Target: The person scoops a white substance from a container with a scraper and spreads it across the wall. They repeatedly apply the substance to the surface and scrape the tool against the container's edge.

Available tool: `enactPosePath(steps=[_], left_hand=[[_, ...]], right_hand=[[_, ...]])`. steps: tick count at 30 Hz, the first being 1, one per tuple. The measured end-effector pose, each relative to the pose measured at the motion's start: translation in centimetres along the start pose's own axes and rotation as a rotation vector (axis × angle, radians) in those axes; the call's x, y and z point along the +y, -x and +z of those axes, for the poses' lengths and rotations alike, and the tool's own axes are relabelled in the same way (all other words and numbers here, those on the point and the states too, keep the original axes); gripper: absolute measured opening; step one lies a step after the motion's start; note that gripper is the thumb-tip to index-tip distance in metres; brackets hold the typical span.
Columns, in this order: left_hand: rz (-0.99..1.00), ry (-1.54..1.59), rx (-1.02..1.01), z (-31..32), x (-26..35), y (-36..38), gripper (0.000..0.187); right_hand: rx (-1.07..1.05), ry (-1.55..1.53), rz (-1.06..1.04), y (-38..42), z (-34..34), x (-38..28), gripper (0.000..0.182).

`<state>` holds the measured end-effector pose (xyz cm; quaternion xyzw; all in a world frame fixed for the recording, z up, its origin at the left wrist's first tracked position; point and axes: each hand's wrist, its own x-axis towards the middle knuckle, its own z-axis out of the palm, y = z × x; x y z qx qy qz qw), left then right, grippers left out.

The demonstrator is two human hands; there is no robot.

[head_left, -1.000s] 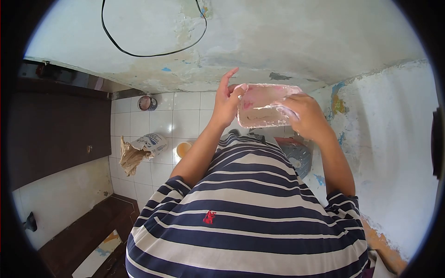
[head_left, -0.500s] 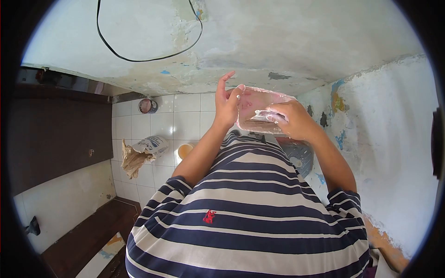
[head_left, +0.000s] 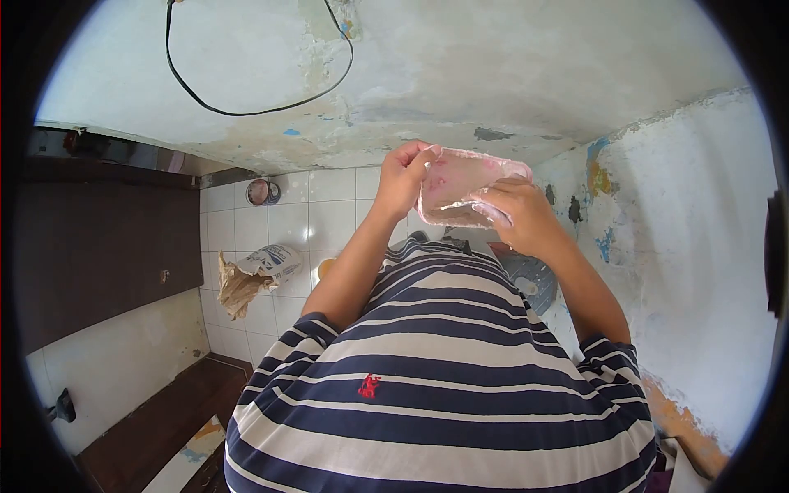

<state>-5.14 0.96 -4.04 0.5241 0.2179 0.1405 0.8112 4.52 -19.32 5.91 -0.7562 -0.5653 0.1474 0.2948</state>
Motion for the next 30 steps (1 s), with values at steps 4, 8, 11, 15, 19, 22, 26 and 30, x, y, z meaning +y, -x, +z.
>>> enactPosePath(steps=[4,8,11,15,19,22,26,30], left_hand=[[0.03,-0.027,-0.035,0.9,0.2,0.4,0.022],[-0.024,0.056,-0.011,1.4,0.5,0.9,0.023],[0.016,0.005,-0.014,0.3,-0.3,0.2,0.025],[0.017,0.053,0.015,1.1,0.4,0.7,0.026],[-0.064,-0.009,0.035,1.3,-0.1,0.9,0.028],[-0.085,-0.055,0.042,1.4,-0.2,0.4,0.029],[-0.066,-0.17,0.014,1.7,-0.1,-0.4,0.029],[-0.031,-0.113,0.044,1.3,-1.6,-1.2,0.032]], right_hand=[[0.118,0.031,-0.082,-0.4,-1.0,-0.9,0.018],[0.148,0.06,-0.033,0.0,-0.6,-0.3,0.018],[0.069,-0.048,0.074,0.5,0.0,0.0,0.018],[-0.001,-0.117,0.177,0.0,-0.2,0.2,0.02],[-0.13,-0.304,0.323,-0.3,0.0,1.4,0.024],[-0.104,-0.507,0.387,0.0,0.7,4.1,0.027],[0.025,-0.848,0.5,0.7,-1.3,6.3,0.028],[0.454,-1.252,0.344,2.5,-3.1,9.4,0.034]])
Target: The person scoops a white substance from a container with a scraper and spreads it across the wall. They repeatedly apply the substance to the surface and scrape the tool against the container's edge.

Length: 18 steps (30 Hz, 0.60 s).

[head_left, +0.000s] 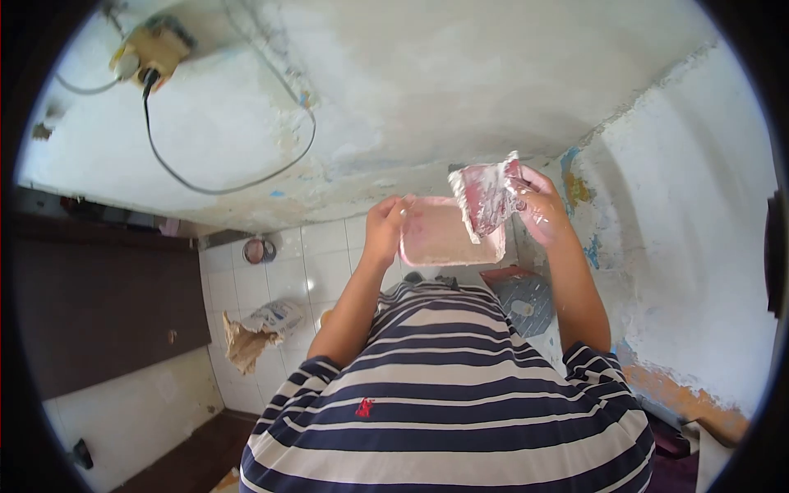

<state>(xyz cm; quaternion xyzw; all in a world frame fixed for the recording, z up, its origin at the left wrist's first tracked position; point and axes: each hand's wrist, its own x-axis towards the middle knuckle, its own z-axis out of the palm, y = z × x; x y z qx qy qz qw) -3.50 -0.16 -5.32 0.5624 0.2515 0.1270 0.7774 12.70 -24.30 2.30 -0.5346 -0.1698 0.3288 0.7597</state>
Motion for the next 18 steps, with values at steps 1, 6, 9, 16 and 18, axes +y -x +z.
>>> enactPosePath(steps=[1,6,9,16,18], left_hand=[[0.011,-0.006,-0.023,0.1,0.2,-0.1,0.032],[-0.024,0.082,0.016,1.8,-0.1,-2.0,0.03],[-0.021,0.1,-0.017,3.2,-0.1,-3.7,0.029],[0.053,0.107,-0.038,5.9,-1.4,-8.0,0.034],[0.117,0.134,-0.077,6.4,-2.0,-9.2,0.037]], right_hand=[[-0.091,-0.17,-0.035,-0.2,-0.8,-0.3,0.044],[-0.047,-0.721,-0.222,-0.2,-1.8,-1.0,0.054],[-0.08,-0.864,-0.2,-0.7,-2.1,-1.4,0.055],[-0.094,-0.986,-0.329,-2.4,-3.6,-6.4,0.049],[-0.11,-1.038,-0.446,-3.4,-4.9,-10.8,0.047]])
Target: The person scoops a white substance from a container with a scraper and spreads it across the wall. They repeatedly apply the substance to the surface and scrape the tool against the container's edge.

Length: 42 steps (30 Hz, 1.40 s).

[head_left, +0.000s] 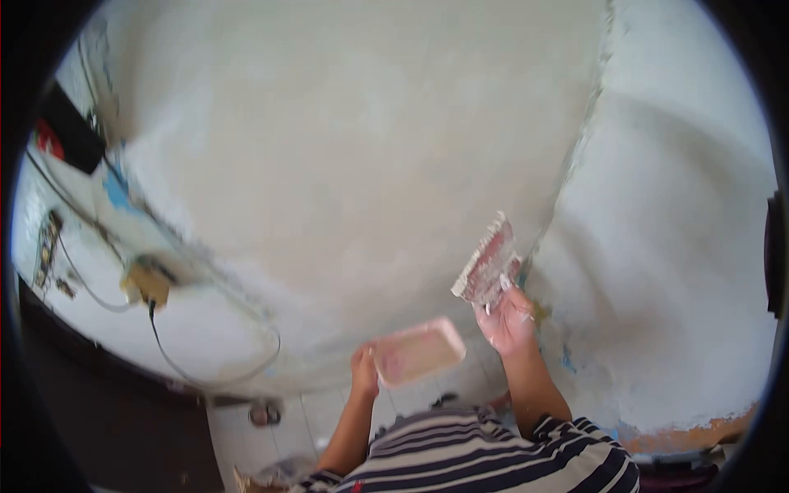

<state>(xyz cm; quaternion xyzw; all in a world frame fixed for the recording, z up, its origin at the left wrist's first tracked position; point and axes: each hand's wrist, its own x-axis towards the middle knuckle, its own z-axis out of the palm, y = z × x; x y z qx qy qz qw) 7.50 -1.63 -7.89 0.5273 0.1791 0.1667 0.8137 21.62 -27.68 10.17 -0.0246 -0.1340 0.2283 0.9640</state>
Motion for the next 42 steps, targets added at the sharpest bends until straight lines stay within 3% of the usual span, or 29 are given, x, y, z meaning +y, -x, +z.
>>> enactPosePath(steps=[4,8,10,12,14,16,20,22,28,30,32,34,35,38,40,42], left_hand=[[-0.111,-0.046,0.101,3.3,1.3,-0.8,0.032],[-0.13,-0.057,0.088,4.7,-0.2,-1.8,0.031],[-0.141,-0.049,0.084,5.2,-1.0,-2.0,0.03],[-0.151,-0.041,0.096,6.1,-1.5,-1.8,0.029],[-0.172,-0.005,0.142,7.6,-1.7,-1.9,0.028],[-0.21,0.024,0.184,7.9,-2.1,-1.7,0.027],[-0.223,0.013,0.153,6.8,-4.6,-2.5,0.027],[-0.203,0.02,0.16,6.5,-4.5,-3.3,0.027],[-0.262,0.011,0.172,7.1,-4.2,-3.3,0.026],[-0.215,-0.144,0.114,6.1,-5.5,-4.0,0.039],[-0.14,-0.092,0.137,6.2,-6.2,-3.7,0.032],[-0.074,-0.036,0.154,6.5,-6.3,-3.9,0.026],[-0.154,-0.052,0.137,6.2,-6.4,-3.6,0.032],[-0.242,-0.11,0.12,5.8,-6.8,-3.1,0.039],[-0.239,-0.149,0.116,5.9,-6.6,-3.1,0.039],[-0.229,0.011,0.198,7.0,-6.2,-3.0,0.024]], right_hand=[[-0.105,0.233,-0.158,-5.2,6.0,-6.7,0.048],[-0.334,0.694,-0.647,-11.7,15.5,-12.2,0.04],[-0.261,1.028,-0.938,-15.6,19.0,-13.9,0.036],[-0.148,1.613,-1.159,-17.9,23.9,-13.6,0.04],[-0.409,1.841,-1.771,-21.8,27.2,-13.1,0.045],[-0.398,2.0,-2.041,-25.1,29.0,-12.6,0.05],[-0.453,2.081,-2.169,-28.9,29.8,-10.3,0.049],[-0.444,2.194,-1.909,-29.6,27.8,-8.7,0.049],[-0.564,2.261,-1.794,-25.5,21.5,-4.3,0.047],[-0.601,2.292,-1.753,-23.8,20.5,-3.9,0.046],[-0.64,2.154,-1.599,-22.5,21.9,-5.8,0.054],[-0.576,2.004,-1.92,-23.3,26.7,-9.0,0.056],[-0.464,2.014,-2.044,-24.3,29.0,-10.6,0.055],[-0.342,2.179,-1.88,-29.3,30.6,-13.1,0.052],[-0.303,2.255,-1.818,-30.0,26.1,-10.4,0.051],[-0.424,2.278,-1.822,-27.7,19.6,-6.9,0.052]])
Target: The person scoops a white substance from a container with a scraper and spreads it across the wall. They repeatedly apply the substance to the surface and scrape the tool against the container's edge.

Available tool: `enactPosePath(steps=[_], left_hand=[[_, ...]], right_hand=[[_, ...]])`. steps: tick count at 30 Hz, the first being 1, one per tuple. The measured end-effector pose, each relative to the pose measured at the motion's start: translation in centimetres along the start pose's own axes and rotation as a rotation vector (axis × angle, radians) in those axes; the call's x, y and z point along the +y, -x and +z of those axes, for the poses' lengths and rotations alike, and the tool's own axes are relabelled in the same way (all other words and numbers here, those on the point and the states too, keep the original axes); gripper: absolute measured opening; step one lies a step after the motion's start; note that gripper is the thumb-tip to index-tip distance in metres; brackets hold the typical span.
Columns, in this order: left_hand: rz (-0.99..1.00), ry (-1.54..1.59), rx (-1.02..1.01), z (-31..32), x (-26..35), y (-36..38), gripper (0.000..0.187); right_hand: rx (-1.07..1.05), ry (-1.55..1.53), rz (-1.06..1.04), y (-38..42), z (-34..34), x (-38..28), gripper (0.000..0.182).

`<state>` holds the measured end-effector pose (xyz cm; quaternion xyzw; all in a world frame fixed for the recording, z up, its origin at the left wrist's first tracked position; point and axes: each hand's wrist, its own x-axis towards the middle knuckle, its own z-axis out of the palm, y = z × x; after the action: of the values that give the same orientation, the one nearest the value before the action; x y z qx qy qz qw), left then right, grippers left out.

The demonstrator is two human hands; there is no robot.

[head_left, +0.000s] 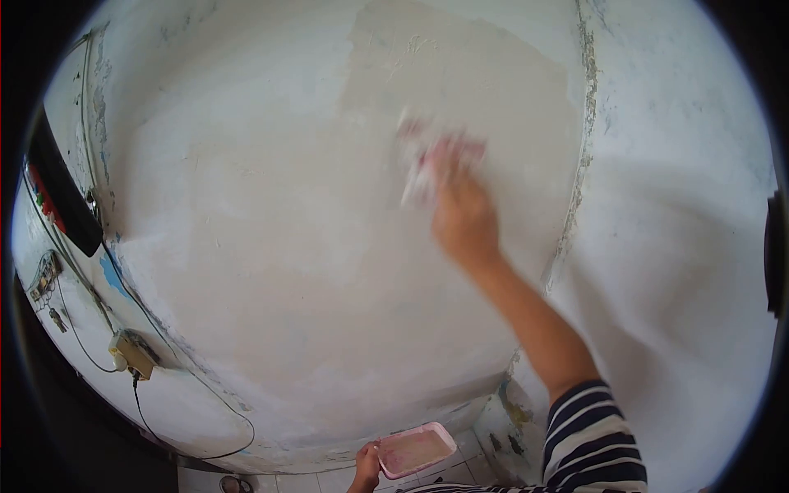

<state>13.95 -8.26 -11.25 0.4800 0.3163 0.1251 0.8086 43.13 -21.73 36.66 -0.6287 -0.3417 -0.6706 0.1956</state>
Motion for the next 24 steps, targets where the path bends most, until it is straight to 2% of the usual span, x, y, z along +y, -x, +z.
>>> enactPosePath(steps=[2,5,8,10,11,13,14,15,17,18,20,22,23,24], left_hand=[[-0.007,0.027,-0.015,0.3,-0.3,-0.1,0.025],[0.027,-0.001,-0.001,0.4,1.1,0.9,0.025],[0.029,-0.02,0.037,0.6,1.3,1.5,0.025],[0.011,-0.003,0.045,0.2,0.9,1.6,0.025],[0.001,-0.013,0.039,0.0,0.4,1.3,0.025],[-0.011,-0.024,0.034,0.1,0.3,1.4,0.025],[-0.019,0.007,0.035,0.3,0.3,1.8,0.025],[-0.022,0.042,0.032,0.7,0.6,1.8,0.025],[-0.01,0.077,0.031,2.1,0.7,1.2,0.025],[-0.008,0.091,0.044,1.8,0.4,1.7,0.025],[0.022,0.025,0.029,1.2,0.2,1.7,0.025],[0.052,-0.038,0.008,0.9,0.6,1.4,0.026],[0.06,-0.029,-0.003,0.6,0.6,1.7,0.025],[0.074,-0.018,-0.018,0.8,0.8,1.6,0.025]], right_hand=[[-0.131,-0.166,-0.065,6.0,-2.0,-4.2,0.048],[-0.176,-0.329,-0.011,6.2,-6.1,-5.2,0.045],[0.162,-0.234,-0.029,-3.3,-7.5,0.1,0.048],[0.314,-0.049,-0.075,-10.6,-6.4,4.3,0.051],[0.312,-0.046,-0.074,-11.9,-4.8,5.7,0.051],[0.091,-0.239,0.006,-12.3,-1.7,6.6,0.051],[0.073,-0.092,-0.001,-9.4,-0.7,4.7,0.044],[0.0,-0.16,0.035,-6.1,-0.8,2.1,0.047],[-0.024,-0.266,-0.047,2.9,-0.4,-5.0,0.047],[-0.178,-0.258,-0.025,7.2,-2.0,-8.8,0.042],[-0.335,-0.439,-0.04,9.2,-5.7,-10.7,0.047],[-0.237,-0.531,0.047,5.5,-6.5,-7.7,0.046],[-0.145,-0.522,0.074,1.7,-7.0,-5.0,0.049],[0.033,-0.438,0.02,-3.0,-6.9,-2.0,0.052]])
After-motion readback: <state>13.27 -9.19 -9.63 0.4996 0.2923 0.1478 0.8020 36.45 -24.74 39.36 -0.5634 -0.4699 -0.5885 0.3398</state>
